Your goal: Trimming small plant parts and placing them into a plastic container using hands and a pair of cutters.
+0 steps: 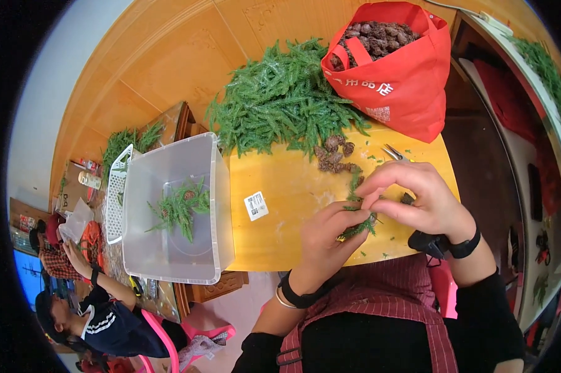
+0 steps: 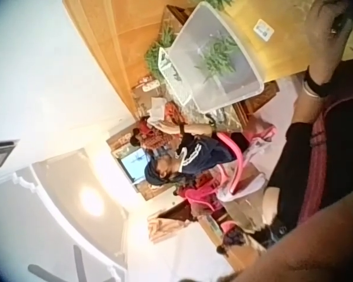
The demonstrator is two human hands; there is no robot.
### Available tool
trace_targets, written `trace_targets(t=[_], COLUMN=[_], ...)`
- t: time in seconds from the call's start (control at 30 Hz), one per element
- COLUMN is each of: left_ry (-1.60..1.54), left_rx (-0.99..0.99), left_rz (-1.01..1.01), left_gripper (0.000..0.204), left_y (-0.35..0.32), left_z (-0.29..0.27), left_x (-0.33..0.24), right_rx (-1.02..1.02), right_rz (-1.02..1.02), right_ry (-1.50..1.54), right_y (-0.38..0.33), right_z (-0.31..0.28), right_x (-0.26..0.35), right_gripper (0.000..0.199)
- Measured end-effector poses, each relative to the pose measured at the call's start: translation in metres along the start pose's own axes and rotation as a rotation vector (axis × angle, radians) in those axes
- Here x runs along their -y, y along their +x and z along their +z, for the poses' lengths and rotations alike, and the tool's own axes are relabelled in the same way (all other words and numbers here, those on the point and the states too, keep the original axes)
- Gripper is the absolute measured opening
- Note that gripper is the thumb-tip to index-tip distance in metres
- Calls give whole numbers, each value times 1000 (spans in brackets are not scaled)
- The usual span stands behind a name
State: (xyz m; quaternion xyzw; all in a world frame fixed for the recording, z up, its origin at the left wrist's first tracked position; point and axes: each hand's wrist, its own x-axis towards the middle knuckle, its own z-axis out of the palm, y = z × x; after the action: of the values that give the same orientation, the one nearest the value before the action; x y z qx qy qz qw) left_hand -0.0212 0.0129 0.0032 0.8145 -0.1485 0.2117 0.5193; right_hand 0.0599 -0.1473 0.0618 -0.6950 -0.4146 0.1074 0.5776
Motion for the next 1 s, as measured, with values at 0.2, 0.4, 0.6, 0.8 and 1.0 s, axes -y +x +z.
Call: trace_targets(t=[0.2,0.4,0.6,0.8,1.0], left_ry=[-200,-135,-110,-374,-392], left_rx=[24,31,85,102,167], left_rz=[-45,-21,-14,-164,-274], left_gripper=[28,28,29,26,26], left_y=[2,5,6,4,3], left_z=[-1,-3,-4,-5,-7], left_x=[0,-4,-3,5,0], right_rx=[59,2,41,156,203], right_rz=[-147,-125,-103,64,67], right_ry=[-129,-337,-294,30,-121], right_y=[-2,-8,-9,-10,-9], right_z=[-13,-5,-6,-11,-12], right_x=[-8,-7,-9,-9,-14], right_gripper=[14,19,24,25,26])
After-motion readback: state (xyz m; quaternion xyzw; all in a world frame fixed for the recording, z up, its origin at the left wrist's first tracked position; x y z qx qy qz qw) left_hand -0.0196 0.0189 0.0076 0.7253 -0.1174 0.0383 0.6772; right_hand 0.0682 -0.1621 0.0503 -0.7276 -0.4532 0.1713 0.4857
